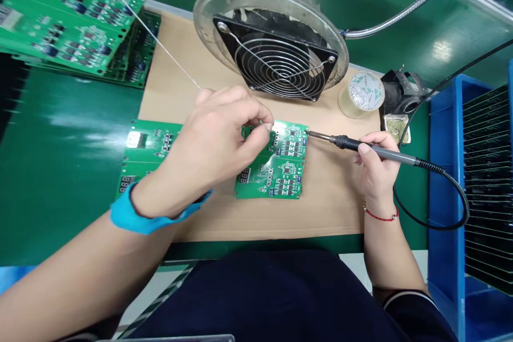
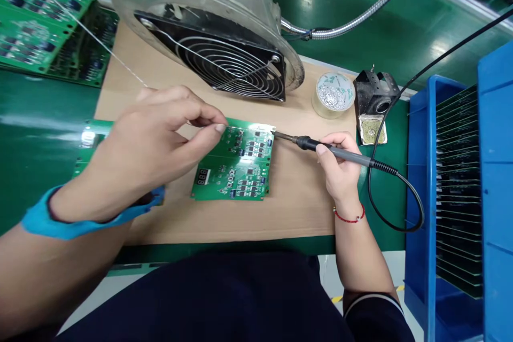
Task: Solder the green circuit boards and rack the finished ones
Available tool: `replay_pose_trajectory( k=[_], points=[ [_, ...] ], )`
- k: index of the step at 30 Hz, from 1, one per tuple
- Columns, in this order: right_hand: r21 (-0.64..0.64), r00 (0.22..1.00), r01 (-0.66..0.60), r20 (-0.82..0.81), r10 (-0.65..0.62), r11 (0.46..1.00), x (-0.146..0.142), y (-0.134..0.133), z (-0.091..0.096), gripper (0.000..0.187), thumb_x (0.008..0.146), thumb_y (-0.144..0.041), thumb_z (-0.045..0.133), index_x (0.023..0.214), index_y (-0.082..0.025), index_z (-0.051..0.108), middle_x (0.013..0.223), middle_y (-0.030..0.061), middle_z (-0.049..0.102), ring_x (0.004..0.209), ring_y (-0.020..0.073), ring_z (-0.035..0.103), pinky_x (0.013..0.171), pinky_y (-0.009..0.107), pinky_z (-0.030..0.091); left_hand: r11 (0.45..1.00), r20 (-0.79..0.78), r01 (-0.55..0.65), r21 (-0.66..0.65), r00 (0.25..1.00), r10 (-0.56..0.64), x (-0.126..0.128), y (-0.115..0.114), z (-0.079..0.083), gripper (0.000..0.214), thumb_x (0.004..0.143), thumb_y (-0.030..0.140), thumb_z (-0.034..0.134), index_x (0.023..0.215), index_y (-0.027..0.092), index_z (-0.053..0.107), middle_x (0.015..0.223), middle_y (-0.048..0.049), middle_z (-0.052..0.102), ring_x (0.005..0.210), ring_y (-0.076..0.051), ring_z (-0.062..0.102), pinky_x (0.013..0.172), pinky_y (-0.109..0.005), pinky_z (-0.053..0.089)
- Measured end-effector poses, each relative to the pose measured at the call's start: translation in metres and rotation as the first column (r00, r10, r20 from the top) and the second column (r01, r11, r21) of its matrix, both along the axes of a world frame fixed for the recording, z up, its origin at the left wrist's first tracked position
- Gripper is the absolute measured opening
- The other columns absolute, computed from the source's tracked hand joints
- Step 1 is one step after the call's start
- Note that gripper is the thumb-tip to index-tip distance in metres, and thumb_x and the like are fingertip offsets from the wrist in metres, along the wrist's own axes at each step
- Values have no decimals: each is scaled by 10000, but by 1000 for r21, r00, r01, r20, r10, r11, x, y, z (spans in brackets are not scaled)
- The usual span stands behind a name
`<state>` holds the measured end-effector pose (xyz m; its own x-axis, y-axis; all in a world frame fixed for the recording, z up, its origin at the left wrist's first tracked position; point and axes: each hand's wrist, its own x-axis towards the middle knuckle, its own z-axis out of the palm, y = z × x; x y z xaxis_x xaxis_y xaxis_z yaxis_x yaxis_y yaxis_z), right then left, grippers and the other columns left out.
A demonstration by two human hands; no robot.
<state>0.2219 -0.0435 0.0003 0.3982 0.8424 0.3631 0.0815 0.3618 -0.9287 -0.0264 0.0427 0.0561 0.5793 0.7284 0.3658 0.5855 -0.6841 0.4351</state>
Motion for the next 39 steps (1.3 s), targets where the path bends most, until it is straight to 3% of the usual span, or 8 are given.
replay_pose_trajectory(
  k=[9, 18, 20, 23, 25, 32, 39],
  points=[
    [27, 999, -40, -28, 40, 999, 0, -1, 0, 77, 891, -219, 742, 900, -161, 692, 713, -29, 604, 567, 16, 569, 555, 90, 451, 999, -124, -15, 33, 992, 19, 7, 1, -9, 296, 1011, 300, 388, 952, 167, 645, 895, -64, 610, 923, -227, 601, 862, -437, 411],
    [41, 999, -51, -8, 51, 998, 2, -2, -2, 67, 914, -228, 732, 922, -168, 703, 736, -20, 608, 588, 14, 571, 575, 88, 456, 999, -330, -28, 38, 943, 39, 20, -1, -3, 496, 1086, 319, 249, 987, 145, 703, 886, -99, 591, 1028, -264, 611, 888, -474, 449],
    [49, 999, -51, 3, 51, 998, 2, -1, -3, 61, 917, -227, 732, 927, -172, 707, 750, -20, 611, 594, 12, 573, 581, 86, 460, 990, -281, 16, 141, 960, 24, 17, 1, -6, 458, 1091, 304, 295, 965, 136, 702, 854, -92, 580, 965, -252, 614, 824, -439, 433],
    [77, 999, -50, 24, 48, 996, 3, -1, -4, 51, 910, -216, 740, 934, -178, 715, 759, -22, 607, 592, 10, 576, 578, 78, 466, 928, -152, 88, 361, 988, -34, 12, 5, -13, 288, 1059, 212, 437, 916, 120, 669, 825, -71, 580, 840, -206, 583, 736, -375, 362],
    [96, 998, -57, 24, 55, 994, 3, 0, -4, 49, 908, -213, 744, 938, -182, 720, 749, -25, 602, 584, 9, 576, 570, 72, 465, 897, -119, 106, 430, 991, -60, 10, 7, -15, 206, 1033, 163, 496, 902, 111, 646, 823, -63, 583, 802, -183, 550, 720, -358, 327],
    [77, 998, -58, 26, 56, 995, 3, -1, -4, 63, 909, -227, 748, 938, -180, 719, 745, -19, 603, 584, 11, 572, 571, 75, 462, 879, -144, 105, 465, 989, -42, 15, 7, -19, 254, 1063, 204, 480, 886, 127, 646, 802, -57, 572, 798, -179, 553, 715, -353, 345],
    [129, 997, -70, 46, 65, 989, 2, -4, -2, 53, 931, -201, 715, 976, -175, 705, 783, -16, 593, 621, 19, 576, 599, 106, 469, 862, -127, 113, 495, 990, -57, 14, 1, -16, 169, 1033, 166, 548, 899, 132, 644, 804, -43, 565, 783, -184, 542, 715, -353, 360]
  ],
)
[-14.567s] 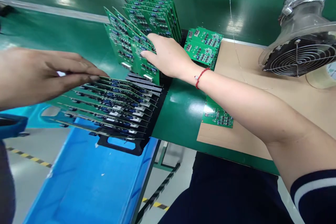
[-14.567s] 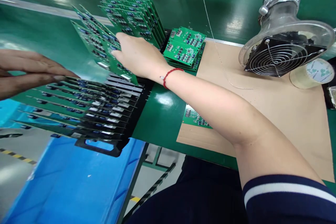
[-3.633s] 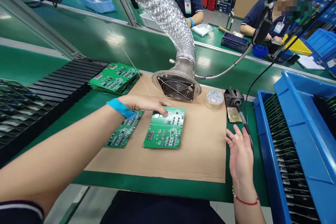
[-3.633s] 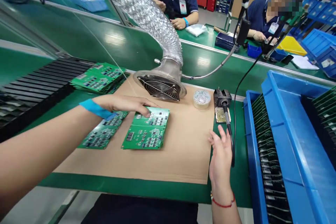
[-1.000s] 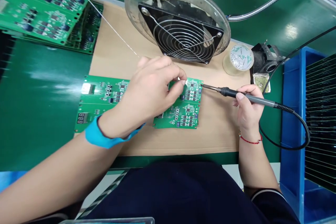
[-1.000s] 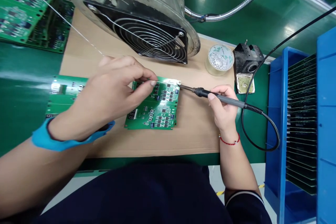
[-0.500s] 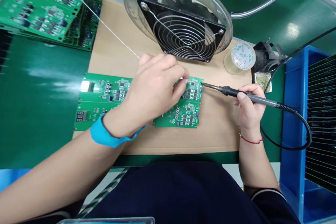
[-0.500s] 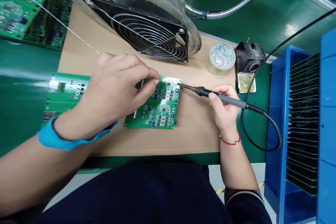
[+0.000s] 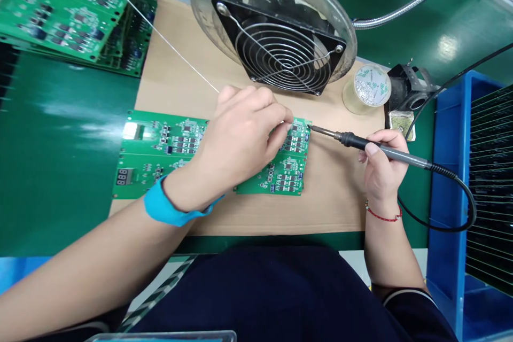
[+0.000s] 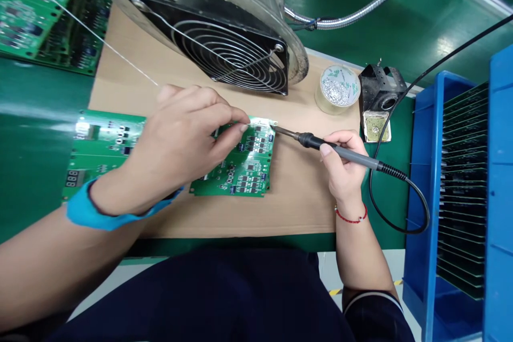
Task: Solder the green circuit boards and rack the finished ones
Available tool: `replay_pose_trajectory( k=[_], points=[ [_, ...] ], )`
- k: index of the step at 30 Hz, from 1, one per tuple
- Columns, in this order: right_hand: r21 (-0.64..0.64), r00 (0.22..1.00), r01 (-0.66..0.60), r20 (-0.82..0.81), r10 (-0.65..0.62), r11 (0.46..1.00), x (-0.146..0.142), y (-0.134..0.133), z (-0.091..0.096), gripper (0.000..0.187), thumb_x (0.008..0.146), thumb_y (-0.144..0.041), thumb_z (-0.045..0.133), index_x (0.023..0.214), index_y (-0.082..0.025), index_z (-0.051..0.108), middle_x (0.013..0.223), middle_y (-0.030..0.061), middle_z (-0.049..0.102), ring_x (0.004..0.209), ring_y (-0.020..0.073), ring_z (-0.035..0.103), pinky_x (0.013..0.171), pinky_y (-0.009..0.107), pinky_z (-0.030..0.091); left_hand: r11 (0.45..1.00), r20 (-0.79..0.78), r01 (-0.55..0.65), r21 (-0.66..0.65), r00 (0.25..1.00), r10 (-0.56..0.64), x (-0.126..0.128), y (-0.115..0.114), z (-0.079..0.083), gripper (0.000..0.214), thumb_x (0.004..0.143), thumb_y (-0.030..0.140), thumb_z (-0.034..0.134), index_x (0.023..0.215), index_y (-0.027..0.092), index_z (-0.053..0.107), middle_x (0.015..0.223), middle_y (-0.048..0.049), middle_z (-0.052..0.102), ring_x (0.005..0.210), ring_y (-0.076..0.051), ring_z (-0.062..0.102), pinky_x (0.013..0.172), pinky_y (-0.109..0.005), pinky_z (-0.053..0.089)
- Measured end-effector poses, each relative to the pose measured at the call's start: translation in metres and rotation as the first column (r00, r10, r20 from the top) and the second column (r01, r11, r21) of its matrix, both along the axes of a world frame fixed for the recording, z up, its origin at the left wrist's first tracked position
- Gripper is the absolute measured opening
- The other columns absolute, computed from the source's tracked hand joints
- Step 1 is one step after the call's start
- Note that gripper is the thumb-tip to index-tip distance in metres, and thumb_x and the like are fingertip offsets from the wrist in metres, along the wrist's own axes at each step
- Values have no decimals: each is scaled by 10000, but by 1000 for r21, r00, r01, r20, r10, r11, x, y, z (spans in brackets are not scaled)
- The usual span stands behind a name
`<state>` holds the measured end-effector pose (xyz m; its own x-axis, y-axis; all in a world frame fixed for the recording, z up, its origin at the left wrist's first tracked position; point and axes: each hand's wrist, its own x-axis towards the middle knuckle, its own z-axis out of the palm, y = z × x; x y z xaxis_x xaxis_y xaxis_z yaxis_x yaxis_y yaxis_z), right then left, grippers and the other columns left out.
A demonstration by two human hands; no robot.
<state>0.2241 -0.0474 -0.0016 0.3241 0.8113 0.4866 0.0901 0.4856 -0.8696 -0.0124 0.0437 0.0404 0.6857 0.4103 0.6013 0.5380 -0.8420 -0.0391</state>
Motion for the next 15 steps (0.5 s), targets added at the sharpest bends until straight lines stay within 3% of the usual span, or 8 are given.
replay_pose_trajectory(
  k=[15],
  points=[
    [-37, 998, 21, 66, -19, 999, 0, 0, -2, 74, 913, -222, 720, 924, -164, 676, 795, -6, 581, 619, 17, 535, 585, 100, 430, 1000, -72, -13, -5, 997, 13, 11, -1, -12, 253, 1046, 195, 492, 867, 159, 667, 802, -46, 557, 786, -222, 526, 714, -395, 391]
  ],
)
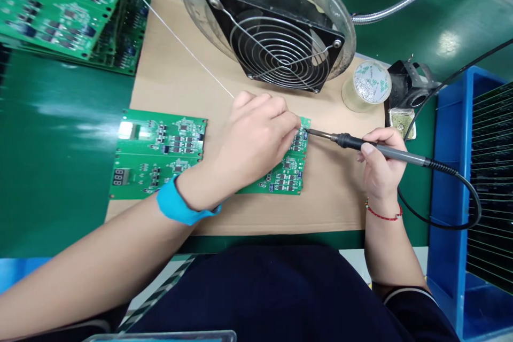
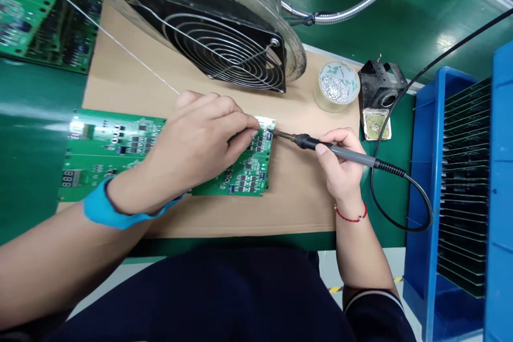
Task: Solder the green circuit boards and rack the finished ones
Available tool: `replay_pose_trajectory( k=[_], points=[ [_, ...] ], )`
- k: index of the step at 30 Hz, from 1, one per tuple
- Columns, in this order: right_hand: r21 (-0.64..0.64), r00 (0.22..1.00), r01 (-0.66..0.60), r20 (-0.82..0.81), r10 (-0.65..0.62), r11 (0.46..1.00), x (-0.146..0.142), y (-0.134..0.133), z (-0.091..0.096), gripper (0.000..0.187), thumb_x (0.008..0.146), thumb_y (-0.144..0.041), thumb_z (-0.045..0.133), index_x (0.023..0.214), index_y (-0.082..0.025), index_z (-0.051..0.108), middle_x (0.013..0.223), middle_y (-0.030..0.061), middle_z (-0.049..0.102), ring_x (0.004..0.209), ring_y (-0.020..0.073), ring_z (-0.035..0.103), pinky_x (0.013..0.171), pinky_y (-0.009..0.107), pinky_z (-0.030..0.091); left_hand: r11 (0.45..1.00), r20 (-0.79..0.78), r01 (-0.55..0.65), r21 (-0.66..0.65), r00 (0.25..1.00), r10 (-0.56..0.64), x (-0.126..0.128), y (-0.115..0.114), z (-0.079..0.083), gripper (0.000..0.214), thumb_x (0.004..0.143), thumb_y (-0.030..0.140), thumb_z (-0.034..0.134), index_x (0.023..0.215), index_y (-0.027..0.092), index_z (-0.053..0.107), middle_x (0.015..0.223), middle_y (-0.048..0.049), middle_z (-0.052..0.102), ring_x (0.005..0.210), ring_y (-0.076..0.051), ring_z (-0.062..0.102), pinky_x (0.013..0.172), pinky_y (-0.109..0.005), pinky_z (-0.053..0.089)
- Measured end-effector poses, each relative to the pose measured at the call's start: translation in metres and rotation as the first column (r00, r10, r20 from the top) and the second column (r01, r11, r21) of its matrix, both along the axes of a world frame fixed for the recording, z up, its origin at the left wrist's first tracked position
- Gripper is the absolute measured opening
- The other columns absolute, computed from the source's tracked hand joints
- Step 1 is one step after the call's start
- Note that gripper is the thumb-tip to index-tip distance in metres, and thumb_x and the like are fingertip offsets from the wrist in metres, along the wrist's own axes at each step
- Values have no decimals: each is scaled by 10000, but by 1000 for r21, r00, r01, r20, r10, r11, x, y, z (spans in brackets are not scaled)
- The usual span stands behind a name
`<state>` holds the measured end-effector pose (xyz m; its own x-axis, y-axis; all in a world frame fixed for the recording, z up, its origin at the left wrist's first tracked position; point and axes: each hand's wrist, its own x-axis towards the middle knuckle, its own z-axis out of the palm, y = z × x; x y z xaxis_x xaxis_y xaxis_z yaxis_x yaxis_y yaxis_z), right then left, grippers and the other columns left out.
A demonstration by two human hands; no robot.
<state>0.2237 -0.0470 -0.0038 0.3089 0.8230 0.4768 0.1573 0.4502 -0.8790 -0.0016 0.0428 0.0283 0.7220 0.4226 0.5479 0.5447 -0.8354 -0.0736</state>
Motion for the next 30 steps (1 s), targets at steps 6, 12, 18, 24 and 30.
replay_pose_trajectory(
  k=[6, 12, 18, 24, 30],
  points=[
    [42, 999, 38, -26, -37, 998, 1, -1, -1, 89, 922, -250, 732, 972, -183, 703, 832, 2, 600, 629, 27, 549, 599, 132, 454, 999, -20, -14, 35, 1000, 15, -5, -3, 8, 227, 1055, 206, 517, 909, 143, 679, 815, -55, 577, 762, -191, 559, 670, -352, 430],
    [52, 994, 106, 0, -106, 993, -2, -2, 5, 111, 925, -277, 746, 987, -193, 708, 832, 1, 621, 629, 28, 551, 604, 137, 466, 963, 176, 53, -264, 984, -6, -22, -24, 19, 156, 1006, 114, 577, 969, 78, 725, 835, -44, 573, 741, -132, 579, 649, -268, 476],
    [-21, 997, 34, -67, -36, 999, -8, -26, 18, 66, 946, -226, 713, 954, -171, 677, 776, -19, 579, 622, 22, 555, 591, 125, 452, 846, 333, 143, -514, 942, 43, -25, -65, 17, 207, 967, -14, 529, 1075, 92, 671, 836, -6, 566, 757, -62, 586, 673, -167, 490],
    [23, 994, 0, -114, 3, 1000, -9, -48, -4, 109, 950, -231, 683, 928, -151, 612, 768, -12, 512, 605, 39, 488, 551, 166, 383, 890, 346, 53, -453, 930, 121, -25, -67, 9, 157, 933, -14, 527, 923, 139, 560, 866, -14, 568, 763, -89, 580, 656, -220, 497],
    [38, 998, -33, -47, 35, 999, -12, -46, -12, 116, 951, -223, 672, 915, -148, 592, 783, -8, 497, 632, 48, 438, 576, 206, 343, 961, 220, -39, -272, 970, 102, -20, -63, 5, 188, 922, -23, 506, 1025, 129, 547, 841, -47, 566, 828, -160, 574, 747, -311, 504]
  ],
)
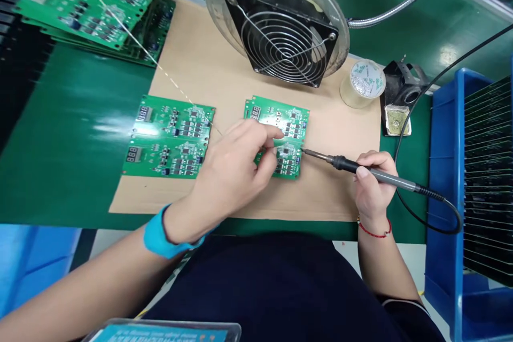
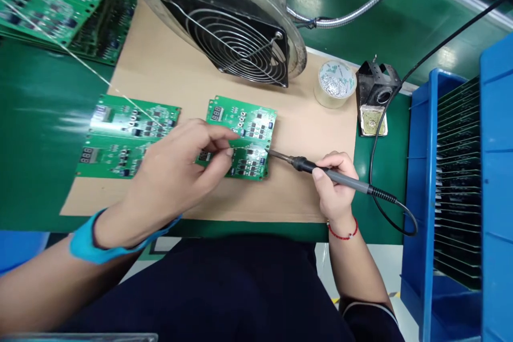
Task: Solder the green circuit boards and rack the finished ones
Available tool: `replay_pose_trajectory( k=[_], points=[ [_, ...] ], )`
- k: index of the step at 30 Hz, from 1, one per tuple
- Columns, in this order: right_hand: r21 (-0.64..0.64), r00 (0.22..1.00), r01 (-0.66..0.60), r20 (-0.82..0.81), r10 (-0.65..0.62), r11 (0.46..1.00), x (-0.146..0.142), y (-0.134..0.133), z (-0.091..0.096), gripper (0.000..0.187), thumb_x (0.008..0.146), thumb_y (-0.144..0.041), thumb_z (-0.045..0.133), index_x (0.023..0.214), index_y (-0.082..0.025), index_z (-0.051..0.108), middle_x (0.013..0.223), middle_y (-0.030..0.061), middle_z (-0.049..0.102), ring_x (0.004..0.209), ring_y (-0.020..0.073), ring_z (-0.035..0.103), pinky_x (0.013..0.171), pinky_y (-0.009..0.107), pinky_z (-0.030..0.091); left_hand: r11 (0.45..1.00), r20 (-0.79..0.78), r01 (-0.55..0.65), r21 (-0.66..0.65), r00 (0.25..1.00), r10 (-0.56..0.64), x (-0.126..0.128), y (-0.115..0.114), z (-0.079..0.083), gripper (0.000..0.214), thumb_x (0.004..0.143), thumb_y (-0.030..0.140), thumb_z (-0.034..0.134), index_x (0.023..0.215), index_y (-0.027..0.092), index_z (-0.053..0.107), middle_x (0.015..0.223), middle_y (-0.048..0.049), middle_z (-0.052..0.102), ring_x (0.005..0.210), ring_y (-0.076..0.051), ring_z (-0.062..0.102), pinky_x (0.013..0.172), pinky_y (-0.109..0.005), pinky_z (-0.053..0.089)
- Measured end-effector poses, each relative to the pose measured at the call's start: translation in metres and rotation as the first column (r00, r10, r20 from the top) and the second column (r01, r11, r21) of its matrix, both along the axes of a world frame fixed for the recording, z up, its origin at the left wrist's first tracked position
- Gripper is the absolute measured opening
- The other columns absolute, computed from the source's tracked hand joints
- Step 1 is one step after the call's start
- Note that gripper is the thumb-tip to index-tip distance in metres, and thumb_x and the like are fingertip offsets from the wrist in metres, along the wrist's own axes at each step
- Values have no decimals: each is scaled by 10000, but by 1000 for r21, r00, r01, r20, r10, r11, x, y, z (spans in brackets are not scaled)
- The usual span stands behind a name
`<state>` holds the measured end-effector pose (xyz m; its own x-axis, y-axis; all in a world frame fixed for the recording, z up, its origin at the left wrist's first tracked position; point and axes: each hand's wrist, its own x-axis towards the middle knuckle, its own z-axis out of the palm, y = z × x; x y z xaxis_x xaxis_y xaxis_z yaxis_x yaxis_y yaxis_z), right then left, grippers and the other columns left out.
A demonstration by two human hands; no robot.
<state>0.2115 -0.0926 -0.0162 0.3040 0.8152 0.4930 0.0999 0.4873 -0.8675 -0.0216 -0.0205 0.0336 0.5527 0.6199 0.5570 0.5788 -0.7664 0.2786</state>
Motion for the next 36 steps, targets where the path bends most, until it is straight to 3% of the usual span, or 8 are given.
replay_pose_trajectory(
  k=[12, 22, 36],
  points=[
    [-20, 999, -16, 45, 17, 1000, -2, -2, 1, 94, 965, -231, 668, 943, -166, 603, 794, -14, 498, 585, 35, 403, 493, 208, 293, 995, -129, 7, 99, 992, 5, 13, 1, -8, 193, 948, -11, 491, 1099, 76, 576, 927, -116, 633, 848, -227, 600, 770, -388, 554],
    [-33, 998, -24, 55, 26, 999, -1, -2, 3, 93, 969, -235, 663, 948, -166, 604, 812, -2, 489, 618, 54, 424, 527, 245, 303, 981, -128, 8, 195, 992, 17, 9, 5, -8, 179, 944, 12, 483, 1082, 50, 589, 891, -89, 602, 810, -221, 569, 731, -354, 492],
    [-12, 999, -31, 34, 32, 999, -1, -2, 4, 96, 957, -225, 670, 941, -158, 604, 806, -1, 505, 640, 56, 446, 551, 242, 325, 970, -174, -49, 237, 980, 92, 11, 2, -9, 208, 952, 16, 493, 1124, 122, 544, 877, -73, 605, 813, -230, 515, 716, -375, 455]
  ],
)
